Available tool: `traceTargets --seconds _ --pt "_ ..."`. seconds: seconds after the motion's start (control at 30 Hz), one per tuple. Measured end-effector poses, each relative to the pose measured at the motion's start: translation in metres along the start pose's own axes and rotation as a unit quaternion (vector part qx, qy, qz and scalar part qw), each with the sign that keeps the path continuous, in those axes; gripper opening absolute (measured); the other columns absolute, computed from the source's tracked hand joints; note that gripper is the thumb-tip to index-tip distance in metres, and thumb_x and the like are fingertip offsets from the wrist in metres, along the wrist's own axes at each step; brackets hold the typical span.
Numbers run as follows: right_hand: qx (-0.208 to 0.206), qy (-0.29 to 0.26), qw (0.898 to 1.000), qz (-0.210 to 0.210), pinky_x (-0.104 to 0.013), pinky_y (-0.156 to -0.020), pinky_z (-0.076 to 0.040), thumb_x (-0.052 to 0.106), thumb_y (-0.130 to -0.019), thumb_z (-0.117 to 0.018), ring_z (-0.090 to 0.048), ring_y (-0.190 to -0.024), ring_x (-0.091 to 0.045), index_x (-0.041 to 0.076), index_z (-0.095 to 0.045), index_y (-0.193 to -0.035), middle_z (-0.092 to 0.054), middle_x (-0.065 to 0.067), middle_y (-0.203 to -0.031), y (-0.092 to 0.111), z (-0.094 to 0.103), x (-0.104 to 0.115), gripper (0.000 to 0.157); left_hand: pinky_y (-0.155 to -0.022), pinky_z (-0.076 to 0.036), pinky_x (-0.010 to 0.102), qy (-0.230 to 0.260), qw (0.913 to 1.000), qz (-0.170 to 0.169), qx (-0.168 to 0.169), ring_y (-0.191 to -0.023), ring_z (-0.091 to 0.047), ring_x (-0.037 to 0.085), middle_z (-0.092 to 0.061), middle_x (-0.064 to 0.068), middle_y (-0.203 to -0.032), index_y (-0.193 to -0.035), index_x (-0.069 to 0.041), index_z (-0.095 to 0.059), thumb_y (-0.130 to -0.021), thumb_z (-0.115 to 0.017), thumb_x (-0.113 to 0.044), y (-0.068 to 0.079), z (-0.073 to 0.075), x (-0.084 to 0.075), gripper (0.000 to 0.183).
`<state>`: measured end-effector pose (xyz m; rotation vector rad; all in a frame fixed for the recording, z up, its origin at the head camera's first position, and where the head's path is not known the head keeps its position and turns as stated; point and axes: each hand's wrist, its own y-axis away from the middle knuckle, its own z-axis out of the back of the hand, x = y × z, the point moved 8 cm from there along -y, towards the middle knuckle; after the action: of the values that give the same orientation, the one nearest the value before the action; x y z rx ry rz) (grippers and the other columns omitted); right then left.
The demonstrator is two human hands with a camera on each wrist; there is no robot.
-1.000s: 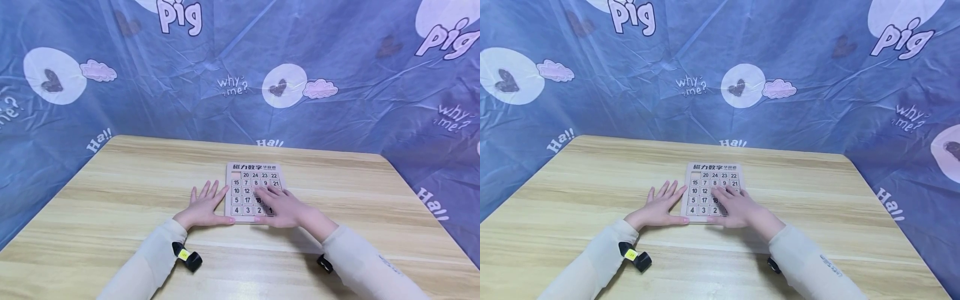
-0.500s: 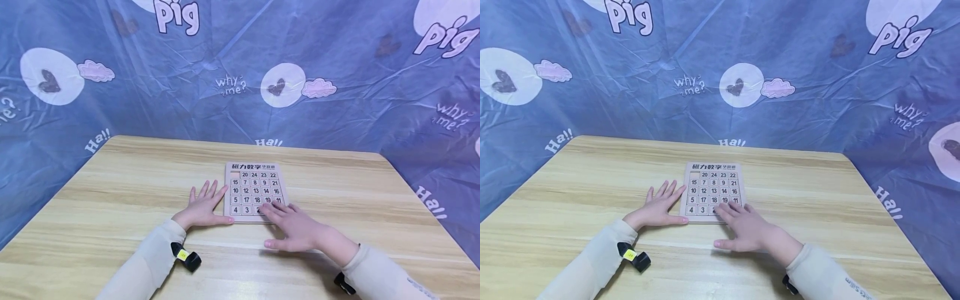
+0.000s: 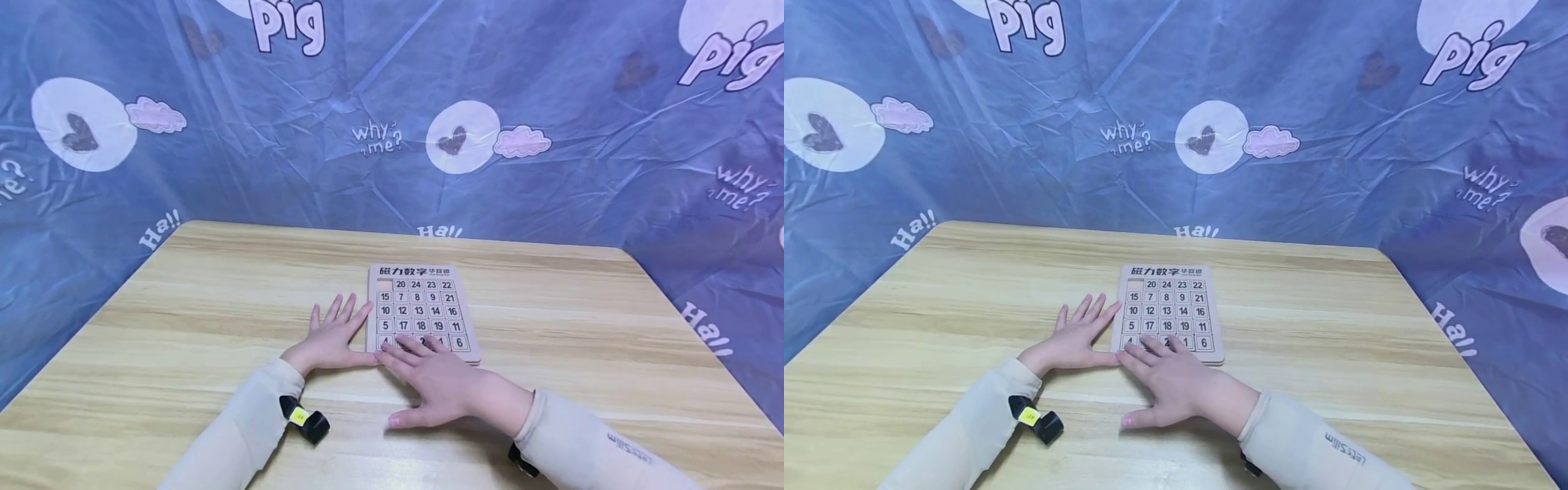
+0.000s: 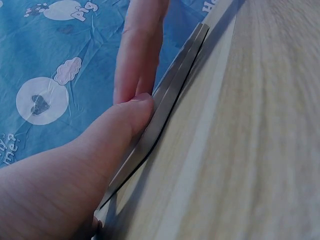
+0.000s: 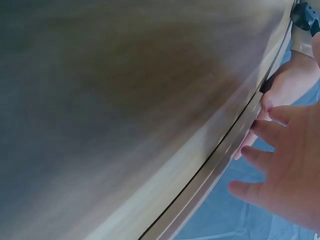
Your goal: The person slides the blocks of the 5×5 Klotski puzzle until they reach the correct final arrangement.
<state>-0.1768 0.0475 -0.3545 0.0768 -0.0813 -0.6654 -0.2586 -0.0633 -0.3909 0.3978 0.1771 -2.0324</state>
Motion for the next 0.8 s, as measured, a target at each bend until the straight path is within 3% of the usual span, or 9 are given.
traceTargets --seconds 0.43,0.8 --pt "-0.003 0.021 0.999 -0.023 -0.056 -0.094 -0.014 0.070 -0.075 -0.033 -0.016 -0.126 -0.029 0.013 -0.022 -0.138 -0.025 -0.006 -0.138 -0.015 0.000 -0.008 0.085 -0.092 0.008 0.058 -0.002 1.0000 -0.002 -0.002 -0.127 0.003 0.034 -0.005 0.015 -0.142 -0.140 -0.020 -0.014 -0.064 -0.047 -0.074 0.000 -0.001 0.000 0.098" --pt "0.014 -0.002 0.999 -0.045 -0.055 -0.095 -0.012 0.070 -0.076 -0.030 -0.012 -0.127 -0.029 0.014 -0.021 -0.138 -0.022 -0.005 -0.140 -0.022 -0.001 -0.018 0.084 -0.092 0.010 0.057 0.012 0.9999 0.005 0.004 -0.127 0.006 0.031 -0.003 0.013 -0.142 -0.139 -0.023 -0.012 -0.063 -0.043 -0.076 0.000 0.000 -0.001 0.098"
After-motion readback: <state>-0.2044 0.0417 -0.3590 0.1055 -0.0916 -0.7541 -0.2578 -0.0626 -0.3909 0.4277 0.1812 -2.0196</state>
